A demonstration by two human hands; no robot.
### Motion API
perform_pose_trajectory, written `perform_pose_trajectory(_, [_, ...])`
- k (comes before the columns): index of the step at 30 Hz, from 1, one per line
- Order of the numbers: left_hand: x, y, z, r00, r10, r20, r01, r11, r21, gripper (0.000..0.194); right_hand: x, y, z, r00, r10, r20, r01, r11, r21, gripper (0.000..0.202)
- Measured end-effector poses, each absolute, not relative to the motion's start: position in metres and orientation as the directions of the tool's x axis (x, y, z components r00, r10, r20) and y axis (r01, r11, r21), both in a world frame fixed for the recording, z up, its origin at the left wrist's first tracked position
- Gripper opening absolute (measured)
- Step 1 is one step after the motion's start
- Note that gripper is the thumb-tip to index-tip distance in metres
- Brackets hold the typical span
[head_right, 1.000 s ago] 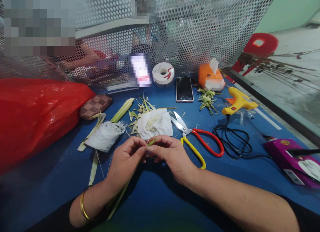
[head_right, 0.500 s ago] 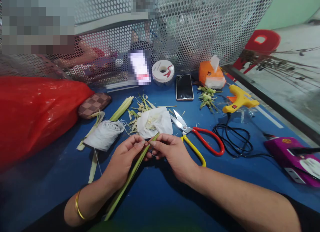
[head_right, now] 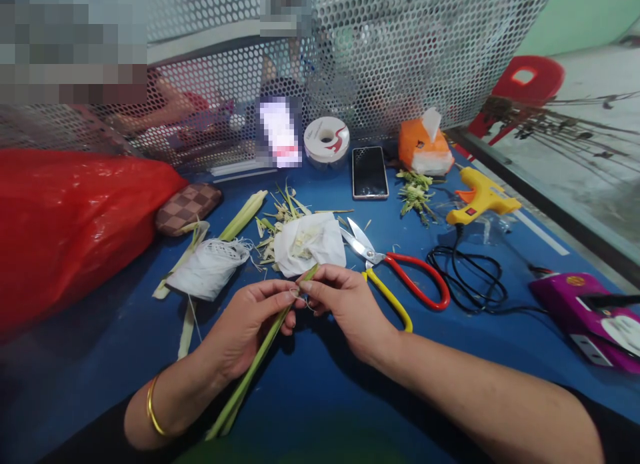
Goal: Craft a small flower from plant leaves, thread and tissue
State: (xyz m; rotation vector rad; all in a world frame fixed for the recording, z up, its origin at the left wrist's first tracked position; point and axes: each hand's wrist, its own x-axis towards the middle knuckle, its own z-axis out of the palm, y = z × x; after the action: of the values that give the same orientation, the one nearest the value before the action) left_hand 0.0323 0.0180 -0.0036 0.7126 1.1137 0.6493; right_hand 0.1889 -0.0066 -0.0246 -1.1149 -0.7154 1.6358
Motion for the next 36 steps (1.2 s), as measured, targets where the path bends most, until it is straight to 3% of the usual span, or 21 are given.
perform_pose_trajectory(10, [0.034,0.017,-0.004,0.283,0.781,-0.557,-0.108,0.603,0.791,0.024,0.187,-0.008,-0.024,-0.110,0.936,-0.334,-0.384,-0.350,-0.855,0.026])
perform_pose_trajectory(15, [0.033,0.020,-0.004,0.229,0.830,-0.508,-0.146,0.545,0.825,0.022,0.185,-0.011,-0.021,-0.180,0.921,-0.346,-0.143,-0.373,-0.917,0.029])
perform_pose_trajectory(19, [0.033,0.022,-0.004,0.200,0.864,-0.462,-0.112,0.489,0.865,0.021,0.191,-0.015,-0.024,-0.149,0.985,-0.082,0.170,-0.056,-0.984,0.020])
perform_pose_trajectory(22, [0.034,0.022,-0.004,0.186,0.890,-0.416,-0.034,0.429,0.903,0.022,0.196,-0.017,-0.023,-0.184,0.979,0.085,0.387,0.152,-0.909,0.021])
perform_pose_trajectory(26, [0.033,0.021,-0.007,0.139,0.927,-0.347,0.082,0.338,0.937,0.020,0.198,-0.020,-0.020,-0.252,0.955,0.157,0.560,0.276,-0.781,0.022])
perform_pose_trajectory(30, [0.032,0.020,-0.008,0.140,0.945,-0.295,0.151,0.274,0.950,0.016,0.198,-0.021,-0.017,-0.299,0.931,0.211,0.613,0.357,-0.705,0.020])
perform_pose_trajectory(36, [0.031,0.017,-0.007,0.181,0.961,-0.210,0.259,0.159,0.953,0.010,0.198,-0.021,-0.016,-0.324,0.905,0.276,0.561,0.418,-0.714,0.021])
